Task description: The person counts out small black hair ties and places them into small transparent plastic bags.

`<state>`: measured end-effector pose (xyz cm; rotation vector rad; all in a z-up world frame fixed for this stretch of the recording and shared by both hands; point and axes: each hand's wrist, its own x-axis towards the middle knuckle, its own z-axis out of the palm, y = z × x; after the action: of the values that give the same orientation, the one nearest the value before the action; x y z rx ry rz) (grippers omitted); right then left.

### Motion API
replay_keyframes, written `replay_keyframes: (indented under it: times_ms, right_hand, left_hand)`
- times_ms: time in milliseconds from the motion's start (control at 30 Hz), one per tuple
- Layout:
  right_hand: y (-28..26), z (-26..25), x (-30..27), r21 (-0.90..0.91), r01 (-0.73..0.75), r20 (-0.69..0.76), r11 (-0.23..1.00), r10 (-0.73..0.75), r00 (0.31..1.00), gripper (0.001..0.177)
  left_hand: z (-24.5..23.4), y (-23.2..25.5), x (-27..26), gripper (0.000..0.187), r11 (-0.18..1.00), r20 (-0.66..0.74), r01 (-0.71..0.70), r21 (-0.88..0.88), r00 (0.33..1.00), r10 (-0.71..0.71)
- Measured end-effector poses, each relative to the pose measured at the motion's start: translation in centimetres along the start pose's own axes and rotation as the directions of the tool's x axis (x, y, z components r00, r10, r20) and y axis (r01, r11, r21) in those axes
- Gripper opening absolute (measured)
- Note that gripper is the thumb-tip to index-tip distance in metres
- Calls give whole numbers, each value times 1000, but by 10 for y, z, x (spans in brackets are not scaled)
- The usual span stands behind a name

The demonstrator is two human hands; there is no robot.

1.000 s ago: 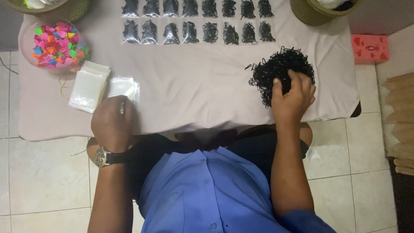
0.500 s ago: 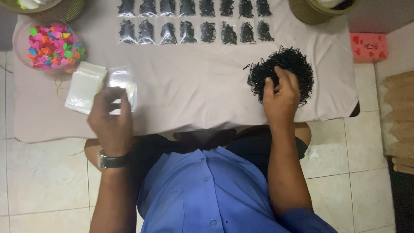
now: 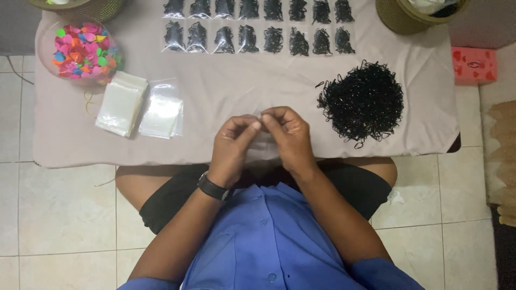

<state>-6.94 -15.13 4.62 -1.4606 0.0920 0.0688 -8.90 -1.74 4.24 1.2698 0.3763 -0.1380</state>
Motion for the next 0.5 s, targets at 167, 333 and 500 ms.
replay_keyframes:
  times_ms: [167,333,500]
  right_hand:
    - [-19,-26,11,-368,186,288,911,-78,954,5]
    - [-31,-31,14,-448,323,442,834,-108,891,4]
    - [-10,-16,3,-218,125,229,968,-74,971,18]
  left_hand:
    - [-17,10,0,46,983,119,-148,107,984,135]
    - [-17,30,1,15,906,179,-227,356,969,172]
    - [-8,27,0,9,895,24,-331,297,940,340]
